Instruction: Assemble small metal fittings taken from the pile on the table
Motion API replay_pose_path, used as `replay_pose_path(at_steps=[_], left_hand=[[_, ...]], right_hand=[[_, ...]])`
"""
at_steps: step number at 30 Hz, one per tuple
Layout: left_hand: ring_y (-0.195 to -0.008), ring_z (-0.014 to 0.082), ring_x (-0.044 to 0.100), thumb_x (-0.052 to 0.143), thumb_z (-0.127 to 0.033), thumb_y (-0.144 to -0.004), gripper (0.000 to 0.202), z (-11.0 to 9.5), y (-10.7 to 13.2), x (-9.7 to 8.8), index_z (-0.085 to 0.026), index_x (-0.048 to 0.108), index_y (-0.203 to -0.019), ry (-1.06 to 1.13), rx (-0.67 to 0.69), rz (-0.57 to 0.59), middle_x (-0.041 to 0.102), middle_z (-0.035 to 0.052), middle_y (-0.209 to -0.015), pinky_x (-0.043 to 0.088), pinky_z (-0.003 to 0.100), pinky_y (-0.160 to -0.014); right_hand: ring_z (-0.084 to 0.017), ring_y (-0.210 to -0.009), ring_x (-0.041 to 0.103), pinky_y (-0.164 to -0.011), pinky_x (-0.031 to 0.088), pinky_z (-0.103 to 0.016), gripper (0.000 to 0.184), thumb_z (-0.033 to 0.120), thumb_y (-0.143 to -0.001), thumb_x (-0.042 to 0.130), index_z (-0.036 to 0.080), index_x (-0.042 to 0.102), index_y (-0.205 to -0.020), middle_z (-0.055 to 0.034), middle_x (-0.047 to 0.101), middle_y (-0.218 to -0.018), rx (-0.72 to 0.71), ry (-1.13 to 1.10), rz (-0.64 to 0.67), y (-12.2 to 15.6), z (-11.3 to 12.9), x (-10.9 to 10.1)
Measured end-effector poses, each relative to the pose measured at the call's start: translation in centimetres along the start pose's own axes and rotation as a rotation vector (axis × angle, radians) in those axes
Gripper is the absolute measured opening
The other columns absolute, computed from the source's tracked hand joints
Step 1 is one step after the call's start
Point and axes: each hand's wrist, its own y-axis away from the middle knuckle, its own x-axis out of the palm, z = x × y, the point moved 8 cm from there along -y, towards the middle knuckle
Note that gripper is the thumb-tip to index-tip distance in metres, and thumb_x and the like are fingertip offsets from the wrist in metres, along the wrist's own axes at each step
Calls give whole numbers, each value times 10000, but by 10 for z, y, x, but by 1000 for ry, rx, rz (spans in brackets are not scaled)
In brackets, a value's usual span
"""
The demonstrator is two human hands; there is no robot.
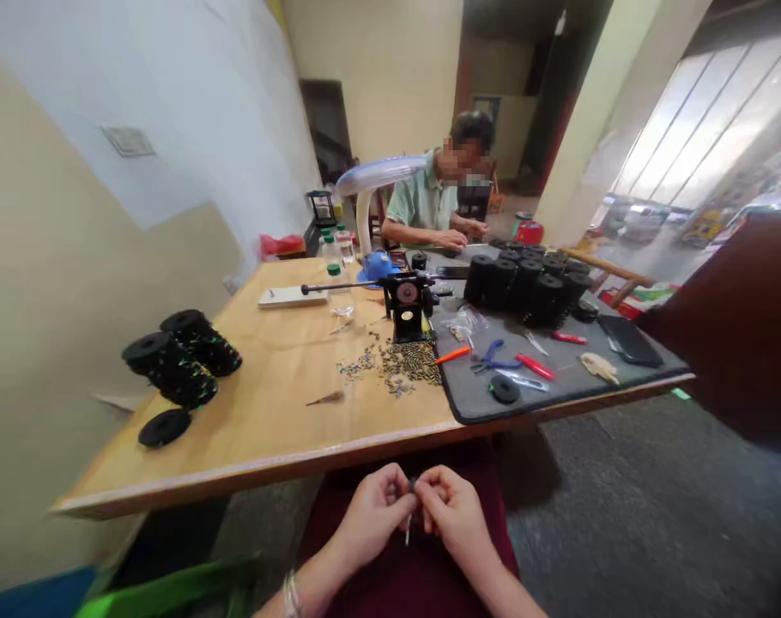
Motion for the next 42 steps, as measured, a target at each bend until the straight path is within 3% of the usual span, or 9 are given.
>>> replay_pose_path(at_steps=[9,15,18,24,31,42], left_hand=[[-481,81,514,735,-341,-665,335,3,1,3,-168,448,-660,77,-17,28,519,-54,-546,429,196,-458],[-569,88,574,766,-331,-664,341,8,4,8,-141,522,-807,298,-124,85,592,-20,-640,442,183,-518],[-580,81,571,759,-311,-669,304,9,5,9,-123,556,-793,331,-162,81,604,-2,-663,442,179,-529],[-560,85,558,738,-298,-664,257,10,2,3,-132,551,-724,305,-150,1,578,-12,-626,426,179,-503],[-564,89,551,716,-324,-688,260,8,-2,-1,-143,540,-749,280,-131,-15,579,-12,-620,413,178,-505],[-471,80,498,663,-337,-695,231,-3,-4,-11,-149,531,-708,50,2,-111,573,-23,-592,405,202,-475]], right_hand=[[-64,-331,337,-373,243,-175,410,559,-755,616,178,477,-704,75,435,-389,-8,-18,-22,0,-3,-1],[-56,-333,314,-370,233,-168,472,619,-723,634,175,477,-714,79,431,-383,35,-96,-36,-1,-9,-4],[-55,-335,311,-365,222,-167,505,651,-700,641,173,481,-714,72,446,-388,56,-116,-33,0,-10,-3],[-57,-329,302,-366,215,-173,532,685,-679,640,178,480,-708,69,449,-379,78,-126,-31,2,-11,-4],[-49,-317,277,-364,185,-174,506,665,-706,618,187,456,-673,82,418,-357,100,-85,8,8,-8,-2],[-46,-302,275,-360,167,-175,476,637,-711,600,183,460,-681,76,434,-348,143,-56,49,8,-12,3]])
